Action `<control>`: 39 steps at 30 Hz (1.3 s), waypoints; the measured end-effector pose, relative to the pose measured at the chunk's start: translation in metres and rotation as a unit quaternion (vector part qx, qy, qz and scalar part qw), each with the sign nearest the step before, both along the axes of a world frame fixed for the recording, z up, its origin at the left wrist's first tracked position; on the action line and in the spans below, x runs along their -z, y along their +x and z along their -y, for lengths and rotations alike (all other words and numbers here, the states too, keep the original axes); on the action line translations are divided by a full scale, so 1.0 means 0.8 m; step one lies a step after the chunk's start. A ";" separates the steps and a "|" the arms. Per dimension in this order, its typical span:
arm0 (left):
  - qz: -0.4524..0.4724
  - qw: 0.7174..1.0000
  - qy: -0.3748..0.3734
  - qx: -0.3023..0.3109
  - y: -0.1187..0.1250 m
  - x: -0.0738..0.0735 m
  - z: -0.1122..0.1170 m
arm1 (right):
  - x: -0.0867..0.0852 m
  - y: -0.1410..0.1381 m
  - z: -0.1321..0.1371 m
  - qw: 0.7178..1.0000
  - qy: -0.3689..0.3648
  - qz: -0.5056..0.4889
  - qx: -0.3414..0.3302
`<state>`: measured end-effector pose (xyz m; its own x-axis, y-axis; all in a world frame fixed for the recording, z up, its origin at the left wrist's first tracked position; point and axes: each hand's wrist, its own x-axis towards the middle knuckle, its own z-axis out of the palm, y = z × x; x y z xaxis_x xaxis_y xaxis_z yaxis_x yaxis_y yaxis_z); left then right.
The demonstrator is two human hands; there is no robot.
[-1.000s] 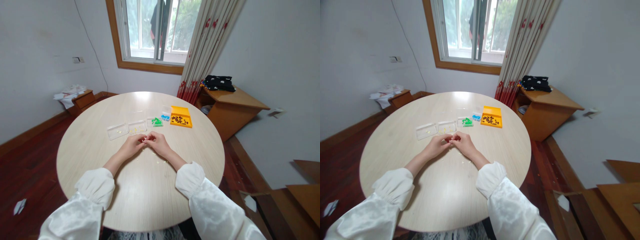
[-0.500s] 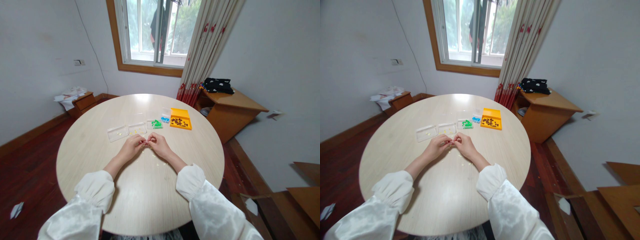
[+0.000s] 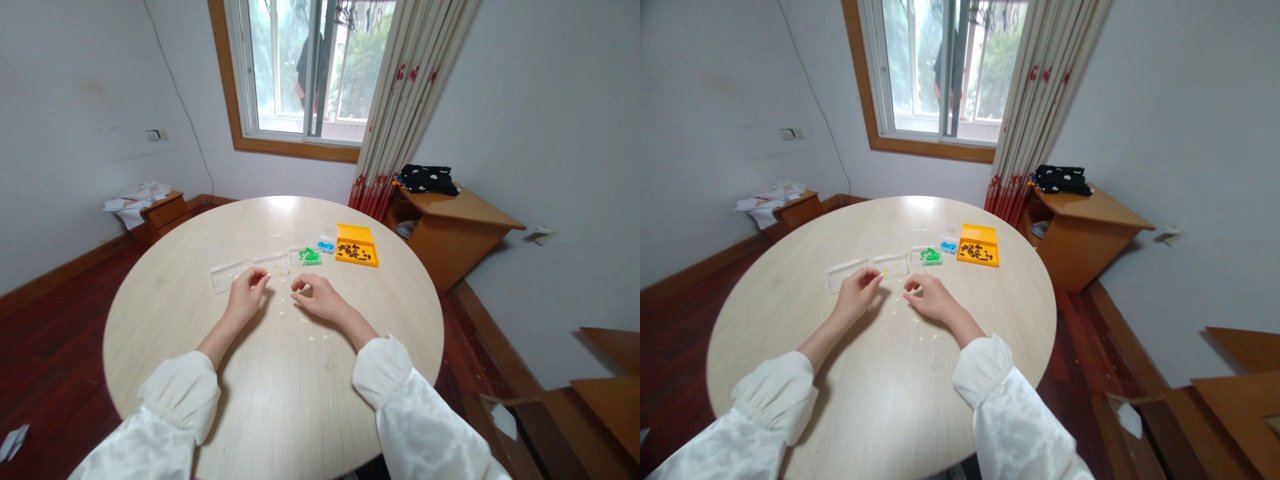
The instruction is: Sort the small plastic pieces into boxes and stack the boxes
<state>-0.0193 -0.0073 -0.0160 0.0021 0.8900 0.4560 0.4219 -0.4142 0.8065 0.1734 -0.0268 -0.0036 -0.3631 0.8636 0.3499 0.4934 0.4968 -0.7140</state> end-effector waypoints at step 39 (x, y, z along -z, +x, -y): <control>0.224 0.966 -0.117 -0.063 -0.022 -0.015 -0.005 | 0.022 0.005 -0.016 0.996 0.026 -0.045 0.066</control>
<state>-0.0371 -0.0030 -0.0040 -0.2643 0.9488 0.1732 0.0450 -0.1672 0.9849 0.1775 -0.0143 -0.0214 -0.2126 0.8813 0.4220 0.4918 0.4697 -0.7332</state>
